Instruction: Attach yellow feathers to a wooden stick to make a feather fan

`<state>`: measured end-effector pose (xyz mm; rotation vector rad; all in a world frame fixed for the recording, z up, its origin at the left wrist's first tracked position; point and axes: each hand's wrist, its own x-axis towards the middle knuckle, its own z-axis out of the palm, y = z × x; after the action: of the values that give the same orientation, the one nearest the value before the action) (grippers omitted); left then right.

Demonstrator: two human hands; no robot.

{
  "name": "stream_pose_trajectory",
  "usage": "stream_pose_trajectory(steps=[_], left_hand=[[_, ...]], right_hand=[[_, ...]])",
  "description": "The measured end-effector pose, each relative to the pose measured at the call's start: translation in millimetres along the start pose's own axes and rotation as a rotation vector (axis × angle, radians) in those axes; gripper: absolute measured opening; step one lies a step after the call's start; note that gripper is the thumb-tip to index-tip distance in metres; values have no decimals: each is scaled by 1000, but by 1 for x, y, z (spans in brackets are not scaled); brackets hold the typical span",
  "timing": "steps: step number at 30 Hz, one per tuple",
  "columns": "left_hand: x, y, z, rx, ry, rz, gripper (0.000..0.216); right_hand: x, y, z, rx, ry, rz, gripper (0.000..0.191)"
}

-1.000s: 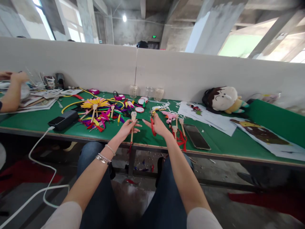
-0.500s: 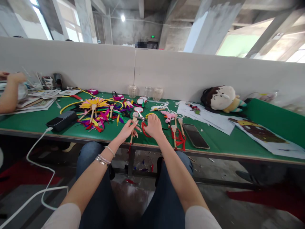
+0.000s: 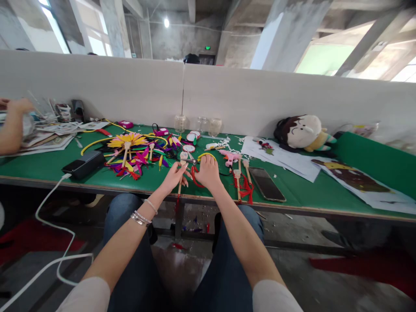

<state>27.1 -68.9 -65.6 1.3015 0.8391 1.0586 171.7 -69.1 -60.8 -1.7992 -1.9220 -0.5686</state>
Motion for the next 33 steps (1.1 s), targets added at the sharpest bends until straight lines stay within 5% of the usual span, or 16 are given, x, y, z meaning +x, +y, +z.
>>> stream_pose_trajectory(steps=[33], left_hand=[[-6,14,-5,52,-48,-70,36]], right_hand=[[-1,-5,-12,-7,-88,10,37]])
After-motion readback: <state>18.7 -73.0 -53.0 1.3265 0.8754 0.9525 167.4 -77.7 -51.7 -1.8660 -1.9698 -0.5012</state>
